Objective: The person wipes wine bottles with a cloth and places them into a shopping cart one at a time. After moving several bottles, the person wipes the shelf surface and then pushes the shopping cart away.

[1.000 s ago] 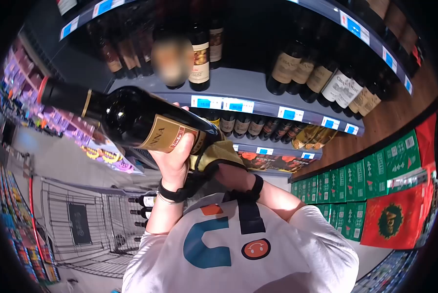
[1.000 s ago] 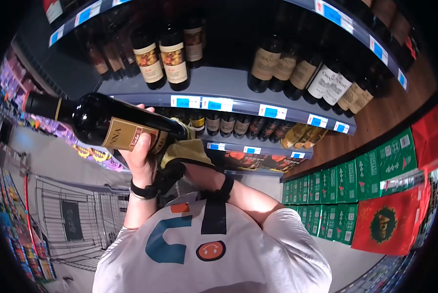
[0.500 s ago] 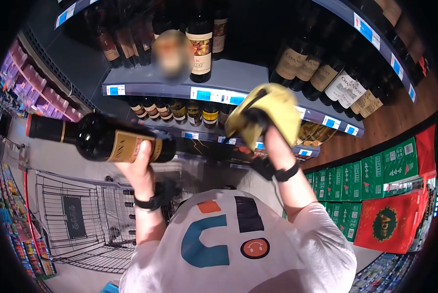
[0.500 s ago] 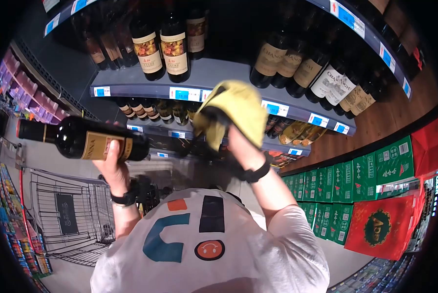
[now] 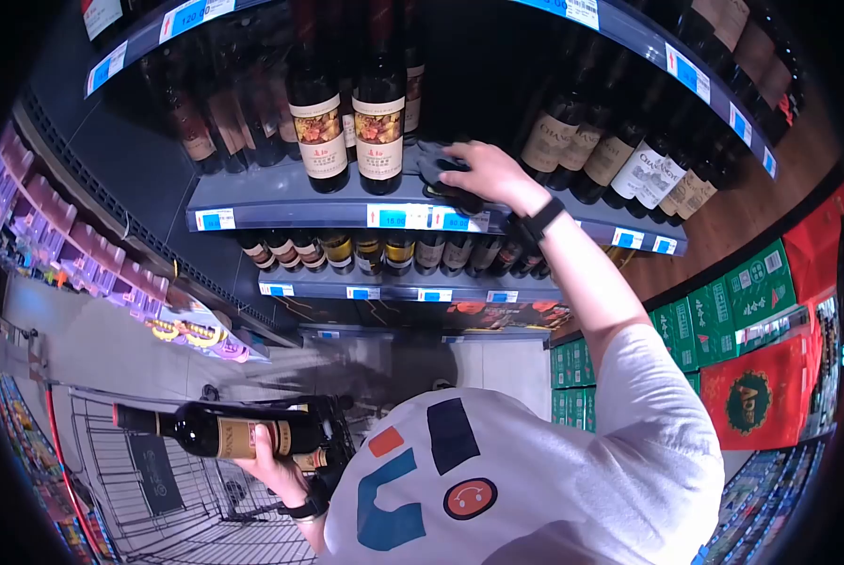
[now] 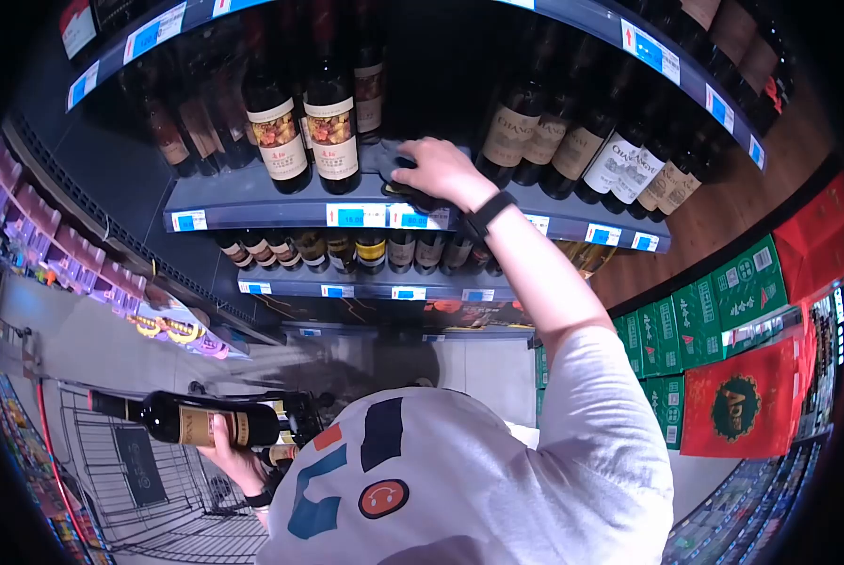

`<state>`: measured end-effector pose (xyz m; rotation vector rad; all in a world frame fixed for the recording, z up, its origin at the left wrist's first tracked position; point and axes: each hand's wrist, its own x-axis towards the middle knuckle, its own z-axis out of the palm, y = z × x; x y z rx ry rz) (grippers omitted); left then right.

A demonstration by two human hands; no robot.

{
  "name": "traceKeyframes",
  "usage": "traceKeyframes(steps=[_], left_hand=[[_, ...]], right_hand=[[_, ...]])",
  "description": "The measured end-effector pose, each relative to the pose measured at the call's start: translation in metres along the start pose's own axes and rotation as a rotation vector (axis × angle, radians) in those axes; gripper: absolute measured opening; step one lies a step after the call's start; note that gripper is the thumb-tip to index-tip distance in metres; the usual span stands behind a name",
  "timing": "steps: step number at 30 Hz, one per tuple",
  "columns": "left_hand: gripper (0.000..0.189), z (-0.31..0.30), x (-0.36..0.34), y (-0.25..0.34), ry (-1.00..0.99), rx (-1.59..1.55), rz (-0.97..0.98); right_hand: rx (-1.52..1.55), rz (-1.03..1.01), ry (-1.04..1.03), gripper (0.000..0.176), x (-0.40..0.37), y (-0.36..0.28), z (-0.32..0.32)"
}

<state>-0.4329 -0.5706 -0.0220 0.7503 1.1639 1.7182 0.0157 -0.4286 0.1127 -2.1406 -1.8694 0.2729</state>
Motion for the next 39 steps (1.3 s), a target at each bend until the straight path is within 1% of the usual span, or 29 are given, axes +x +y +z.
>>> traceKeyframes(steps=[3, 4, 5, 6, 7, 8, 9, 10, 11, 14, 15, 17, 18, 19, 20, 22, 25, 32, 39], left_hand=[[0.063, -0.016, 0.006, -0.003, -0.003, -0.001, -0.020], [0.064, -0.017, 0.007, -0.003, -0.007, 0.000, -0.036], [0.064, -0.018, 0.008, -0.001, -0.010, 0.002, -0.049], [0.064, -0.019, 0.009, -0.002, -0.028, -0.003, -0.054], [0.063, -0.009, 0.005, 0.007, 0.007, -0.009, -0.080], [0.063, -0.009, 0.005, 0.005, 0.001, 0.020, -0.067], [0.063, -0.009, 0.006, 0.005, -0.007, 0.045, -0.051], [0.062, -0.007, 0.006, 0.008, -0.034, 0.050, -0.085], [0.062, -0.002, 0.002, 0.008, 0.005, 0.037, -0.089], [0.064, -0.005, 0.000, 0.000, 0.012, 0.084, -0.125], [0.065, 0.002, -0.004, -0.001, 0.048, 0.086, -0.088], [0.066, 0.007, -0.007, -0.006, 0.074, 0.087, -0.085], [0.066, 0.012, -0.009, -0.007, 0.102, 0.079, -0.095], [0.066, 0.011, -0.009, -0.010, 0.082, 0.070, -0.121], [0.066, 0.012, -0.011, -0.013, 0.121, 0.099, -0.135], [0.065, 0.023, -0.011, -0.014, 0.181, 0.139, -0.162], [0.065, 0.042, -0.006, -0.018, 0.194, 0.163, -0.179], [0.065, 0.057, 0.001, -0.023, 0.178, 0.171, -0.186], [0.064, 0.059, 0.002, -0.027, 0.118, 0.144, -0.193]], right_hand=[[-0.165, -0.109, -0.160, 0.064, 0.044, 0.026, 0.041], [-0.233, 0.025, -0.379, 0.068, 0.061, 0.036, 0.058], [-0.284, 0.038, -0.318, 0.061, 0.066, 0.041, 0.064], [-0.271, 0.104, -0.295, 0.058, 0.077, 0.048, 0.070], [-0.255, 0.169, -0.276, 0.056, 0.089, 0.055, 0.073], [-0.262, 0.238, -0.262, 0.053, 0.101, 0.063, 0.076], [-0.240, 0.343, -0.195, 0.048, 0.094, 0.049, 0.066], [-0.255, 0.401, -0.192, 0.044, 0.104, 0.051, 0.065], [-0.270, 0.457, -0.190, 0.040, 0.118, 0.057, 0.066], [-0.167, 0.434, -0.353, 0.043, 0.185, 0.122, 0.097], [-0.142, 0.451, -0.344, 0.043, 0.201, 0.129, 0.098], [-0.124, 0.505, -0.245, 0.043, 0.219, 0.124, 0.085], [-0.119, 0.530, -0.204, 0.043, 0.229, 0.124, 0.078], [-0.108, 0.546, -0.171, 0.043, 0.239, 0.126, 0.072], [-0.093, 0.561, -0.144, 0.043, 0.248, 0.129, 0.067], [-0.065, 0.586, -0.111, 0.043, 0.269, 0.143, 0.066], [-0.036, 0.606, -0.098, 0.043, 0.294, 0.160, 0.064], [-0.011, 0.616, -0.124, 0.043, 0.307, 0.176, 0.066], [-0.018, 0.582, -0.183, 0.042, 0.281, 0.171, 0.061]])
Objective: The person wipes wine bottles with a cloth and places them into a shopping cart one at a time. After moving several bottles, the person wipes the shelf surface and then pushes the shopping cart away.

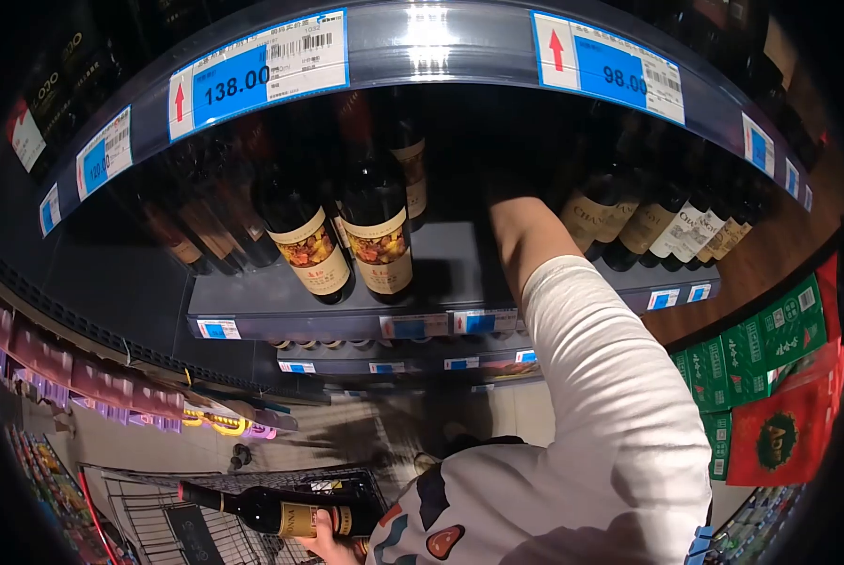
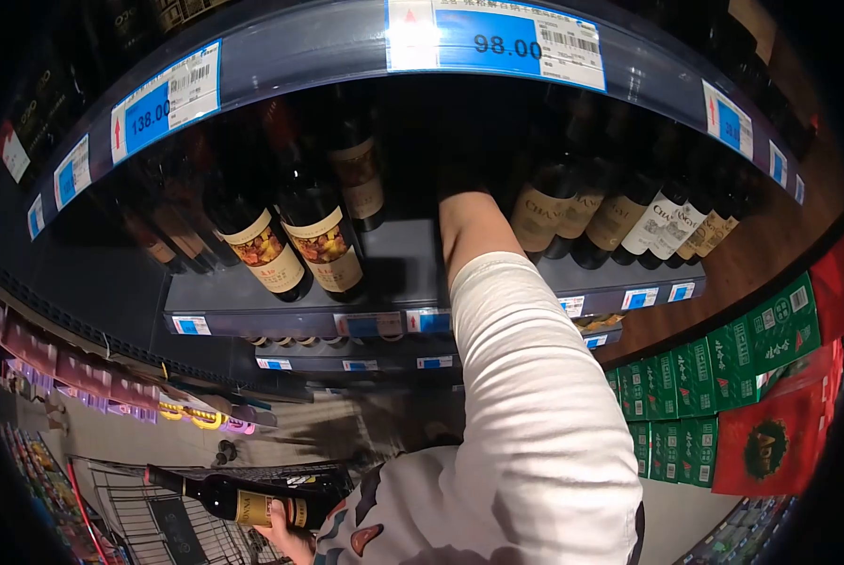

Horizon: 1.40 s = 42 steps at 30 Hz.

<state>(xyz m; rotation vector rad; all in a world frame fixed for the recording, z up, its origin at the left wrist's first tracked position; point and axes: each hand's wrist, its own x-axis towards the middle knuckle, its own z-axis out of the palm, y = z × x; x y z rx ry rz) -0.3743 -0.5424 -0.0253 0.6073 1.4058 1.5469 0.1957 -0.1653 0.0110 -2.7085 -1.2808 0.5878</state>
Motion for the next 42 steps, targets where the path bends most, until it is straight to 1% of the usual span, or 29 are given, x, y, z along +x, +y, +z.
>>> traceKeyframes(steps=[3, 4, 7, 11, 12, 13, 15, 17, 18, 19, 20, 22, 23, 24, 26, 27, 29, 31, 34, 35, 36, 38, 40, 41, 42], left_hand=[[0.063, -0.006, -0.001, 0.002, -0.003, 0.004, 0.002], [0.063, 0.000, -0.005, 0.006, -0.025, -0.045, -0.015], [0.061, -0.010, -0.002, 0.004, -0.072, -0.027, 0.004], [0.064, -0.022, -0.001, 0.003, -0.132, -0.067, 0.032], [0.063, -0.024, -0.002, 0.005, -0.157, -0.066, 0.057], [0.062, -0.027, -0.002, 0.004, -0.165, -0.065, 0.041], [0.060, -0.035, 0.000, 0.005, -0.192, -0.054, 0.021], [0.060, -0.041, 0.002, 0.004, -0.233, -0.063, 0.014], [0.061, -0.043, 0.003, 0.005, -0.256, -0.067, 0.013], [0.062, -0.042, 0.001, 0.007, -0.249, -0.086, 0.008], [0.061, -0.045, 0.001, 0.007, -0.251, -0.090, 0.005], [0.058, -0.050, 0.004, 0.006, -0.256, -0.097, -0.001], [0.059, -0.052, 0.003, 0.006, -0.265, -0.099, -0.002], [0.059, -0.052, 0.003, 0.008, -0.273, -0.100, -0.002], [0.060, -0.053, 0.003, 0.009, -0.283, -0.113, 0.001], [0.060, -0.054, 0.003, 0.008, -0.286, -0.124, 0.003], [0.059, -0.055, 0.001, 0.010, -0.284, -0.149, 0.007], [0.058, -0.051, -0.002, 0.015, -0.277, -0.176, 0.010], [0.057, -0.054, -0.001, 0.013, -0.246, -0.145, 0.000], [0.055, -0.051, -0.005, 0.016, -0.224, -0.140, 0.005], [0.055, -0.053, -0.004, 0.014, -0.245, -0.130, 0.006], [0.054, -0.058, 0.000, 0.007, -0.288, -0.111, 0.007], [0.056, -0.058, 0.002, 0.004, -0.340, -0.129, 0.022], [0.057, -0.058, 0.002, 0.005, -0.370, -0.141, 0.036], [0.057, -0.057, 0.001, 0.005, -0.399, -0.153, 0.051]], right_hand=[[-0.013, -0.019, -0.028, 0.042, -0.022, 0.005, 0.003], [-0.015, -0.025, -0.039, 0.042, -0.030, 0.007, 0.004], [-0.034, -0.048, -0.077, 0.042, -0.057, 0.011, 0.010], [-0.059, -0.111, -0.156, 0.042, -0.096, 0.014, 0.019], [-0.064, -0.125, -0.167, 0.042, -0.111, 0.016, 0.021], [-0.075, -0.133, -0.172, 0.042, -0.124, 0.017, 0.022], [-0.112, -0.147, -0.149, 0.042, -0.156, 0.016, 0.021], [-0.194, -0.171, -0.072, 0.044, -0.189, 0.015, 0.017], [-0.233, -0.184, -0.031, 0.046, -0.202, 0.016, 0.018], [-0.267, -0.172, 0.073, 0.043, -0.211, 0.017, 0.026], [-0.332, -0.216, 0.031, 0.046, -0.224, 0.022, 0.024], [-0.331, -0.276, -0.016, 0.045, -0.247, 0.029, 0.020], [-0.296, -0.295, -0.012, 0.042, -0.256, 0.034, 0.020], [-0.286, -0.359, 0.022, 0.037, -0.259, 0.041, 0.024], [-0.258, -0.439, 0.015, 0.041, -0.270, 0.053, 0.024], [-0.239, -0.390, 0.011, 0.036, -0.280, 0.051, 0.022], [-0.245, -0.403, 0.050, 0.033, -0.274, 0.056, 0.024], [-0.247, -0.425, 0.072, 0.033, -0.250, 0.062, 0.031], [-0.294, -0.393, 0.148, 0.049, -0.207, 0.057, 0.043], [-0.253, -0.378, 0.092, 0.055, -0.194, 0.054, 0.047], [-0.237, -0.407, 0.114, 0.053, -0.206, 0.045, 0.045], [-0.249, -0.615, 0.143, 0.052, -0.218, 0.040, 0.051], [-0.244, -0.707, 0.047, 0.052, -0.266, 0.034, 0.040], [-0.237, -0.786, 0.021, 0.052, -0.279, 0.038, 0.035], [-0.213, -0.772, 0.011, 0.051, -0.291, 0.045, 0.032]])
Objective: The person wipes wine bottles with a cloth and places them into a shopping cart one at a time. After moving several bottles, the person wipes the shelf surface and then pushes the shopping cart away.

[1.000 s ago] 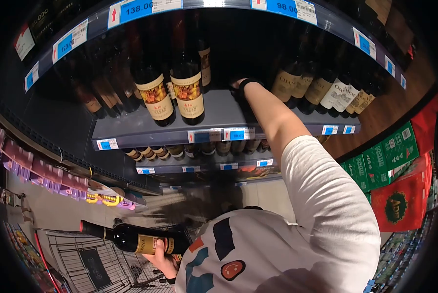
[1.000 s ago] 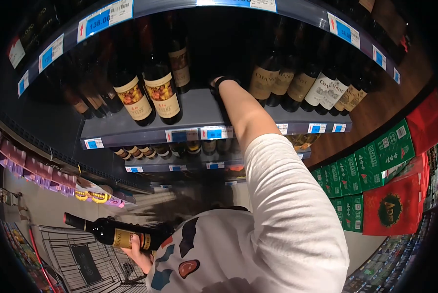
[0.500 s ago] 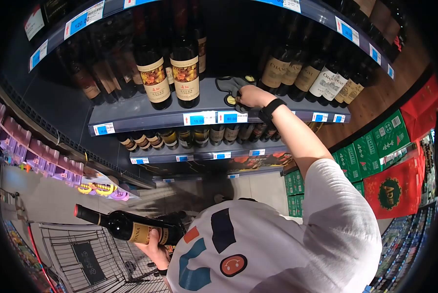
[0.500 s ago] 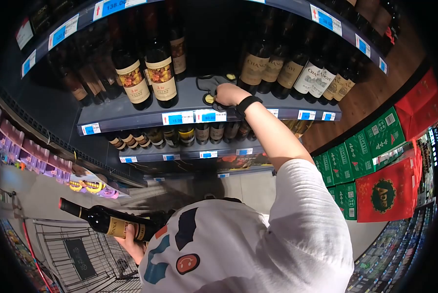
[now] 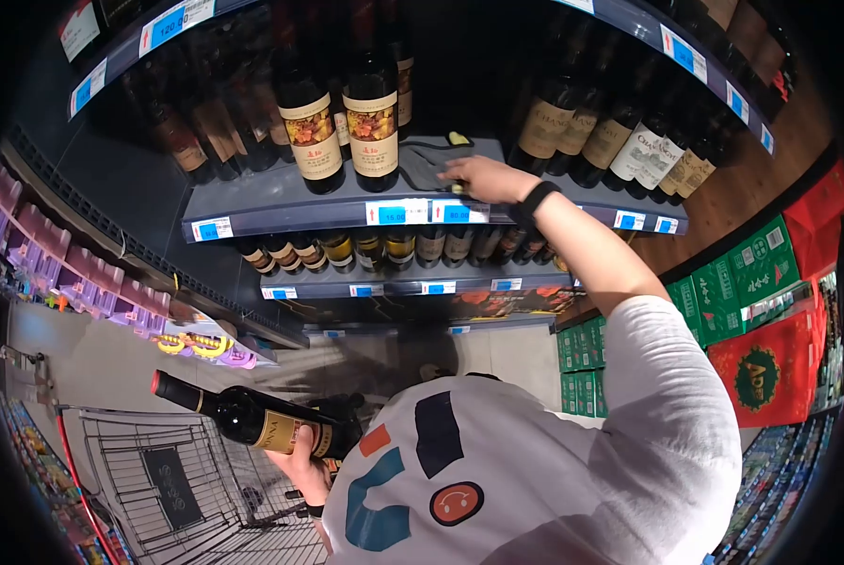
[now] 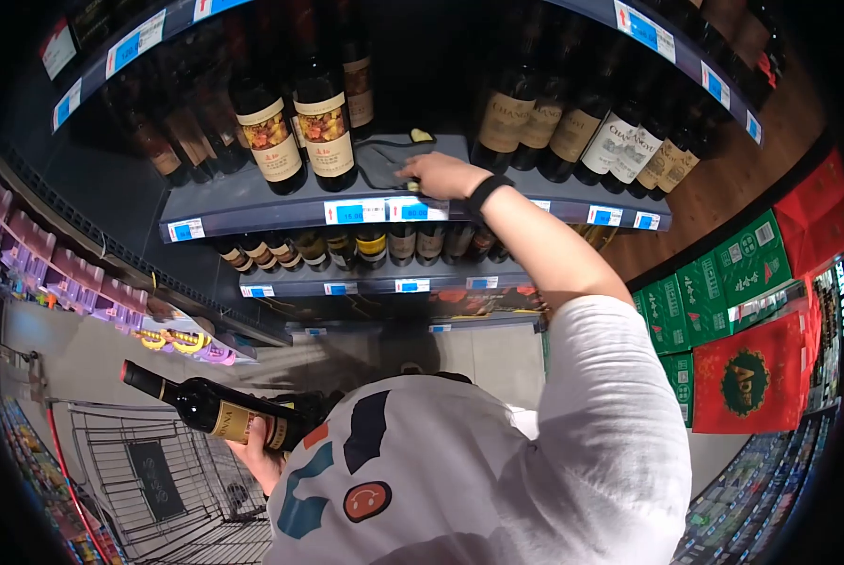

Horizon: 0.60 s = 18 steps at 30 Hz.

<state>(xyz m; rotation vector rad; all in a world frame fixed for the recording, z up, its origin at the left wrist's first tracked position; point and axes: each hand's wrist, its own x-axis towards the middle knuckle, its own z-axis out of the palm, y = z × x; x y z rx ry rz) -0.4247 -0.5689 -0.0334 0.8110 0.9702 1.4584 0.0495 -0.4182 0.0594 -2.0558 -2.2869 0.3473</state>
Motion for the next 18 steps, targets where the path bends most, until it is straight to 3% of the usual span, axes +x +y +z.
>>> traceKeyframes(steps=[2, 5, 8, 11, 12, 14, 15, 16, 18], left_hand=[[0.057, -0.001, 0.001, 0.001, -0.004, 0.029, 0.012], [0.056, -0.007, 0.006, 0.003, 0.019, 0.119, 0.012], [0.056, 0.000, 0.016, 0.011, 0.022, 0.172, 0.018], [0.053, 0.010, 0.030, 0.019, -0.038, 0.192, 0.006], [0.043, 0.022, 0.035, 0.025, -0.035, 0.126, 0.008], [0.037, 0.040, 0.046, 0.034, -0.108, 0.082, 0.039], [0.039, 0.047, 0.055, 0.038, -0.179, 0.085, 0.044], [0.042, 0.054, 0.063, 0.035, -0.202, 0.084, 0.054], [0.040, 0.080, 0.072, 0.042, -0.263, -0.027, 0.056]], right_hand=[[0.007, 0.056, -0.018, 0.047, -0.014, 0.009, -0.004], [-0.024, 0.146, 0.112, 0.044, -0.014, 0.022, 0.005], [-0.222, 0.152, 0.186, 0.034, -0.010, 0.010, 0.016], [-0.051, 0.171, 0.258, 0.030, -0.033, -0.017, -0.003], [0.029, 0.128, 0.329, 0.032, -0.038, -0.007, -0.003], [0.532, 0.171, 0.250, 0.028, -0.057, -0.018, -0.018], [0.844, 0.139, 0.310, 0.029, -0.066, -0.019, -0.013], [1.194, 0.255, 0.461, 0.034, -0.082, -0.045, -0.013], [1.431, 0.120, 0.636, 0.044, -0.107, -0.099, -0.005]])
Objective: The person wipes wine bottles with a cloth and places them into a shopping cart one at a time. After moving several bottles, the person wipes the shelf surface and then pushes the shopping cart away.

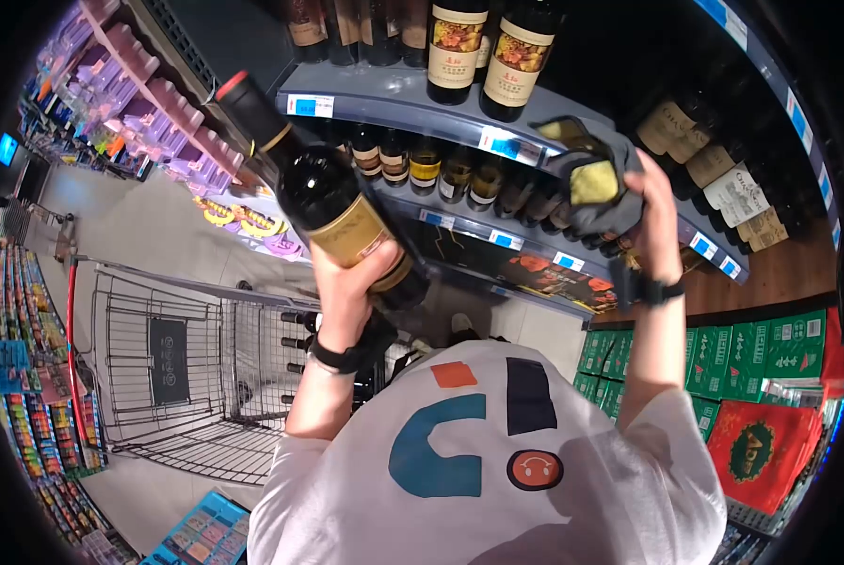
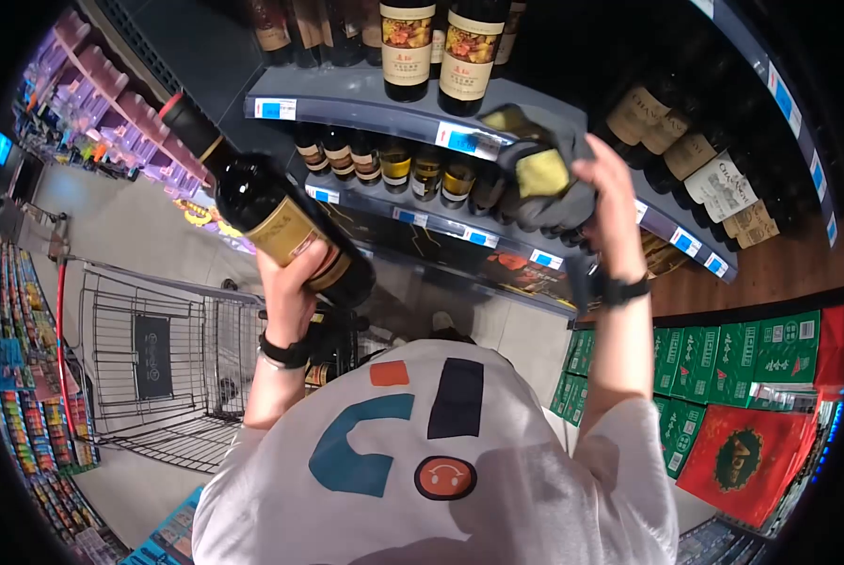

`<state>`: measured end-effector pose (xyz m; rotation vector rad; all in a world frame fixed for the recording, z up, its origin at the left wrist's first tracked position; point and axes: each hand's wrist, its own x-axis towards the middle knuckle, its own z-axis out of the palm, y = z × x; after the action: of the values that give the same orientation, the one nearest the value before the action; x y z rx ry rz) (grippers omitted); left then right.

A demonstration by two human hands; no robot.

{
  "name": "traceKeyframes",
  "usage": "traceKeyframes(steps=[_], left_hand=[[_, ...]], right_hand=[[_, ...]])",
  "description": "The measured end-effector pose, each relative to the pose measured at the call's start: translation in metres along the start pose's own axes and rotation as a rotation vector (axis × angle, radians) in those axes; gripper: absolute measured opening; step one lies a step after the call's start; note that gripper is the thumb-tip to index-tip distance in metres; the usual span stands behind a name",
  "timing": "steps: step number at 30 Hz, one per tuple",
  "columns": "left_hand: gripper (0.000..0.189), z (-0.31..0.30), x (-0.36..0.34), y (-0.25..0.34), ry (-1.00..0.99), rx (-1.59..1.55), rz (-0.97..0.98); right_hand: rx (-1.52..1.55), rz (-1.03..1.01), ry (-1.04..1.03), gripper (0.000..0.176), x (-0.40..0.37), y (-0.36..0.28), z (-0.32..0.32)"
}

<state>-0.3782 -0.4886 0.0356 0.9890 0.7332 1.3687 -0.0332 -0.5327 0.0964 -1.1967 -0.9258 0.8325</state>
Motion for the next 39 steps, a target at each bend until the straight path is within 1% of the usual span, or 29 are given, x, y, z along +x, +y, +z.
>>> traceKeyframes(steps=[1, 2, 3, 4, 6, 8, 9, 10, 12, 13, 14, 15, 16, 18, 19, 20, 22, 24, 26, 27, 30, 31, 34, 35, 38, 39], left_hand=[[0.040, 0.012, 0.007, 0.002, -0.044, -0.031, 0.012], [0.041, 0.023, 0.013, 0.001, -0.094, -0.064, 0.021], [0.039, 0.038, 0.018, -0.004, -0.098, -0.109, 0.070], [0.037, 0.058, 0.019, -0.001, -0.081, -0.170, 0.052], [0.041, 0.079, 0.017, -0.010, -0.111, -0.148, 0.063], [0.042, 0.102, 0.014, -0.010, -0.192, -0.159, 0.060], [0.043, 0.117, 0.017, -0.010, -0.226, -0.170, 0.075], [0.045, 0.128, 0.019, -0.015, -0.292, -0.216, 0.135], [0.044, 0.152, 0.019, -0.023, -0.351, -0.151, 0.184], [0.043, 0.166, 0.021, -0.030, -0.352, -0.069, 0.240], [0.042, 0.180, 0.023, -0.038, -0.352, 0.012, 0.297], [0.049, 0.188, 0.030, -0.042, -0.460, 0.176, 0.337], [0.040, 0.201, 0.035, -0.037, -0.468, 0.439, 0.443], [0.050, 0.229, 0.055, -0.057, -0.413, 0.687, 0.565], [0.062, 0.240, 0.063, -0.068, -0.386, 0.465, 0.414], [0.071, 0.252, 0.072, -0.072, -0.468, 0.347, 0.418], [0.072, 0.280, 0.087, -0.080, -0.493, 0.224, 0.469], [0.072, 0.296, 0.109, -0.095, -0.497, 0.306, 0.528], [0.074, 0.308, 0.123, -0.102, -0.514, 0.380, 0.450], [0.075, 0.313, 0.129, -0.107, -0.508, 0.401, 0.455], [0.076, 0.321, 0.149, -0.128, -0.547, 0.397, 0.397], [0.073, 0.324, 0.155, -0.131, -0.569, 0.393, 0.362], [0.069, 0.331, 0.178, -0.148, -0.497, 0.570, 0.273], [0.068, 0.333, 0.195, -0.161, -0.509, 0.569, 0.207], [0.064, 0.353, 0.216, -0.173, -0.526, 0.350, 0.243], [0.073, 0.360, 0.227, -0.177, -0.543, 0.241, 0.182]], right_hand=[[0.034, 0.005, 0.100, 0.052, -0.029, -0.006, 0.030], [-0.229, -0.065, -0.151, 0.055, -0.046, -0.004, 0.038], [-0.532, -0.185, -0.233, 0.061, -0.058, 0.009, 0.060], [-0.677, -0.298, -0.339, 0.070, -0.066, 0.033, 0.079], [-0.591, -0.604, -0.269, 0.080, -0.082, 0.045, 0.113], [-0.395, -0.564, -0.211, 0.084, -0.075, 0.068, 0.092], [-0.297, -0.559, -0.196, 0.085, -0.064, 0.066, 0.084], [0.132, -0.350, -0.174, 0.079, -0.066, 0.059, 0.085], [0.296, -0.265, -0.066, 0.067, -0.068, 0.060, 0.064], [0.475, -0.095, -0.047, 0.052, -0.068, 0.063, 0.054], [0.544, 0.062, -0.013, 0.042, -0.067, 0.076, 0.038], [0.579, 0.129, -0.045, 0.038, -0.067, 0.066, 0.024], [0.615, 0.197, -0.078, 0.034, -0.067, 0.057, 0.011], [0.448, 0.139, 0.087, 0.029, -0.065, 0.059, -0.013], [0.364, 0.112, 0.164, 0.027, -0.064, 0.059, -0.025], [0.329, 0.085, 0.170, 0.023, -0.067, 0.052, -0.037], [0.180, 0.055, 0.188, 0.024, -0.072, 0.049, -0.063], [0.181, 0.085, 0.185, 0.023, -0.081, 0.045, -0.082], [0.151, 0.096, 0.174, 0.023, -0.088, 0.045, -0.098], [0.193, 0.082, 0.198, 0.023, -0.090, 0.047, -0.102], [-0.105, -0.040, 0.201, 0.024, -0.091, 0.049, -0.122], [-0.133, -0.021, 0.209, 0.026, -0.090, 0.044, -0.126], [-0.153, -0.019, 0.216, 0.028, -0.085, 0.040, -0.141], [-0.184, -0.032, 0.234, 0.028, -0.084, 0.040, -0.145], [-0.268, -0.061, 0.268, 0.029, -0.081, 0.039, -0.158], [-0.284, -0.051, 0.269, 0.029, -0.083, 0.034, -0.161]])
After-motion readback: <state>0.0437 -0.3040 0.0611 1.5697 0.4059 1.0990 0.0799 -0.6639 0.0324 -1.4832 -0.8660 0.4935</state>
